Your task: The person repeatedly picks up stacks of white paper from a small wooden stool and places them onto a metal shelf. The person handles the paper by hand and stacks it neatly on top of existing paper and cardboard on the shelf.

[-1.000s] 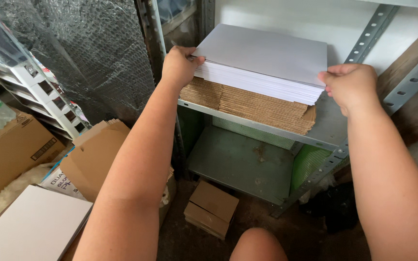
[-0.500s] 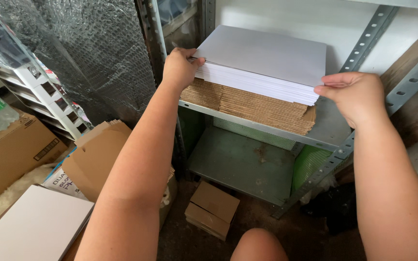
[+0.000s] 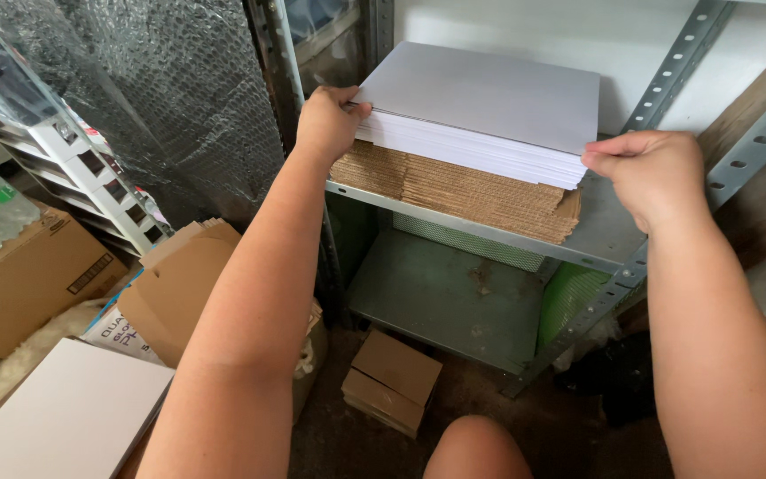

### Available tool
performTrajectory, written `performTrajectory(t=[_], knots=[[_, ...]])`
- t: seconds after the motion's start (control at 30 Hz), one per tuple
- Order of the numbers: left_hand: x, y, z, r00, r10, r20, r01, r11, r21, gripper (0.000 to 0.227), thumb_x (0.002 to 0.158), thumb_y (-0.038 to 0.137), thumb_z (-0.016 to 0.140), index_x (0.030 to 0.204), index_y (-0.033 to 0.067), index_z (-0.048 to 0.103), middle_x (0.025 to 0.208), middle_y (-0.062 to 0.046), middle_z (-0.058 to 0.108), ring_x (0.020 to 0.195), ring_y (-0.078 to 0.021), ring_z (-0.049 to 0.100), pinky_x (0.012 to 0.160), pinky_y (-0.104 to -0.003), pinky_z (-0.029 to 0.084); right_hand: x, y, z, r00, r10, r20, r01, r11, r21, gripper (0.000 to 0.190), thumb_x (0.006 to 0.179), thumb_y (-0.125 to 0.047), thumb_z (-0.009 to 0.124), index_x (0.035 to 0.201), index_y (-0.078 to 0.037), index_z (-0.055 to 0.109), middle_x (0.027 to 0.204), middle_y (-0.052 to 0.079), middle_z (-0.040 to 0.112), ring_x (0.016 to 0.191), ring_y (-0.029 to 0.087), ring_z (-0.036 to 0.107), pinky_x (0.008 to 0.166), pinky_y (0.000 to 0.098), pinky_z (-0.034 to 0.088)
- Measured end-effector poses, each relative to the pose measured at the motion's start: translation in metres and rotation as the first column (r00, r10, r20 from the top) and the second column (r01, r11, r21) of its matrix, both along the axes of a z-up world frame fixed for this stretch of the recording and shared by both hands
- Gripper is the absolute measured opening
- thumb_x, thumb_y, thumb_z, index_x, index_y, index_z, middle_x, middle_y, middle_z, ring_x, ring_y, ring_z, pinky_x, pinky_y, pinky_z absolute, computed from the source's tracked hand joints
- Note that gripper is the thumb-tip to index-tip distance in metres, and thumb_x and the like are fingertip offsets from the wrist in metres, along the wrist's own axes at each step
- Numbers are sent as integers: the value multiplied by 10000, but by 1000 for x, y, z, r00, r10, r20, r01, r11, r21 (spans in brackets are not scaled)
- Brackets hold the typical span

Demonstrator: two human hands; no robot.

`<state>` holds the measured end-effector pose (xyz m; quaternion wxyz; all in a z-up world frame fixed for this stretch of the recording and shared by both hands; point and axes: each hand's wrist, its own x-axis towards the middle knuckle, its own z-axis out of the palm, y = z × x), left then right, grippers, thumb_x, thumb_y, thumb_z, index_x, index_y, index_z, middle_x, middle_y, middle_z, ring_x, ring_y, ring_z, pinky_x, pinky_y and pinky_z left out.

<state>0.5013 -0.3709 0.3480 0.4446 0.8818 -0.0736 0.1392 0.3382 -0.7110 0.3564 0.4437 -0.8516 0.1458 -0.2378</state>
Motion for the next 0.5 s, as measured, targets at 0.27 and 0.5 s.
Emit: performTrajectory(t=[0.27,0.5], knots=[[-11,-1,-16,974,58,219,-82,991,104,502,993,361,641,1423,102,619,1266,-204,629,1161,-398,596,982,-509,504,23,-21,-44,982,-16,186,58,973,-223,124,973,-178,741,1067,-157,819,955,-2,774,796,91,680,780,235,541],[-52,17,-52,821,74,566,-158,982,101,491,799,348,846,1207,87,763,1156,-170,699,1024,-400,657,993,-458,482,28,-30,-84,836,210,507,226,710,-667,222,919,-52,731,1124,-35,815,1189,95,752,1073,294,692,954,391,534]])
